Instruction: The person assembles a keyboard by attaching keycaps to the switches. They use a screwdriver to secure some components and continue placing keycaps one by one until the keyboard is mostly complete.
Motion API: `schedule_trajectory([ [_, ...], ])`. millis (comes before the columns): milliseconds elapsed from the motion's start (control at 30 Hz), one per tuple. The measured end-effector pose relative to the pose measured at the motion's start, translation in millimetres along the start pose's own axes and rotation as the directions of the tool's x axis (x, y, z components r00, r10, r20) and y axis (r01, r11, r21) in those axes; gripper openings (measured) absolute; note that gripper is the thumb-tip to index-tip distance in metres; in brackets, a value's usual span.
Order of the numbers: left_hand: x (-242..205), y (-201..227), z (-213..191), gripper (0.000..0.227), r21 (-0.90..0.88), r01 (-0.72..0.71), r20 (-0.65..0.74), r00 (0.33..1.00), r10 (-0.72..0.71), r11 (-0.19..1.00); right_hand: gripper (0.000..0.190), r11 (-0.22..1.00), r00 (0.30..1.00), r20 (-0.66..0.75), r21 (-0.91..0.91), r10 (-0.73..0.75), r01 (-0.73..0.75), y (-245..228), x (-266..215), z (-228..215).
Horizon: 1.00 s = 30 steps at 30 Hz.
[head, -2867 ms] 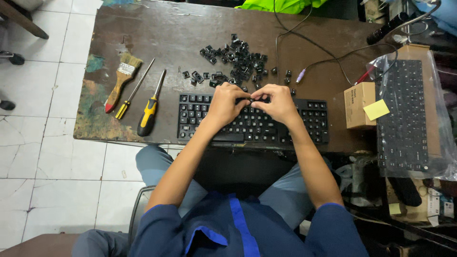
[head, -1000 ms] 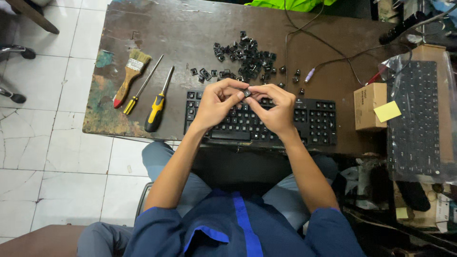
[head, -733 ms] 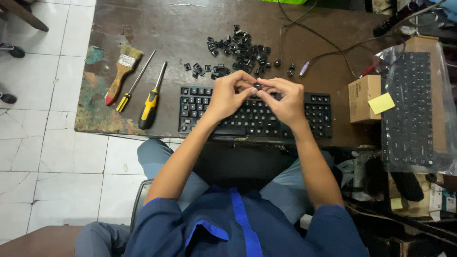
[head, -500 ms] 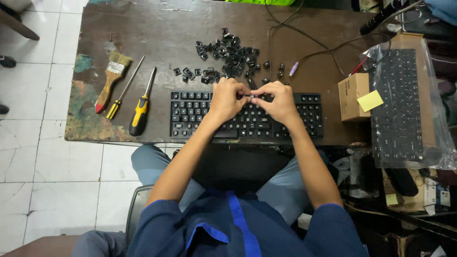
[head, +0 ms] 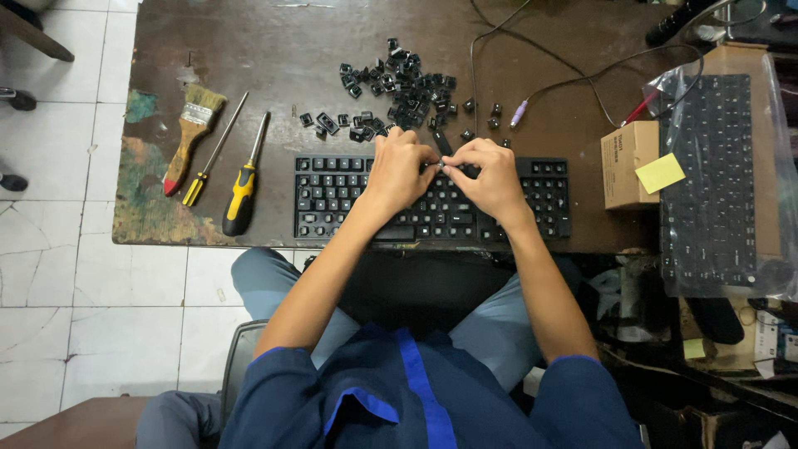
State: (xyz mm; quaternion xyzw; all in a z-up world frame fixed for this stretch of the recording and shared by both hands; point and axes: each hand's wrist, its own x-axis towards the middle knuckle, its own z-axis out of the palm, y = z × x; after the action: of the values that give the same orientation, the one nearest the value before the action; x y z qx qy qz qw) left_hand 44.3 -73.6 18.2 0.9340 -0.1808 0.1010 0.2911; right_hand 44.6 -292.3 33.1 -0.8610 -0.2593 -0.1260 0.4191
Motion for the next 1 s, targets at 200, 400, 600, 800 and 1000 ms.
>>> schedule_trajectory([
  [200,3.8,-6.4,5.9,0.014,-0.027,-0.053,0.012,0.998,0.054,0.998,0.009,1.0,0.999,0.043,-0.017,-0.007,0.008,1.1,2.6,-2.0],
  [400,5.6,-13.8,16.9,0.013,-0.026,-0.077,0.021,0.997,0.078,0.997,0.008,0.999,0.997,0.064,0.031,0.032,-0.034,3.8,3.7,-2.7],
  [600,1.6,-17.8,18.8,0.015,-0.099,-0.129,0.025,0.991,0.132,0.987,0.009,0.997,0.987,0.158,0.071,0.031,-0.042,-3.3,11.4,-9.4],
  [800,1.3,-25.1,28.5,0.012,-0.173,-0.11,-0.009,0.994,0.11,0.979,0.01,0.996,0.994,0.083,0.046,0.069,-0.073,12.5,2.5,1.1],
  [1000,1.9,-23.3,26.6,0.013,-0.203,-0.131,-0.008,0.991,0.133,0.97,0.014,0.992,0.989,0.128,0.09,0.075,-0.087,15.1,7.0,-5.1],
])
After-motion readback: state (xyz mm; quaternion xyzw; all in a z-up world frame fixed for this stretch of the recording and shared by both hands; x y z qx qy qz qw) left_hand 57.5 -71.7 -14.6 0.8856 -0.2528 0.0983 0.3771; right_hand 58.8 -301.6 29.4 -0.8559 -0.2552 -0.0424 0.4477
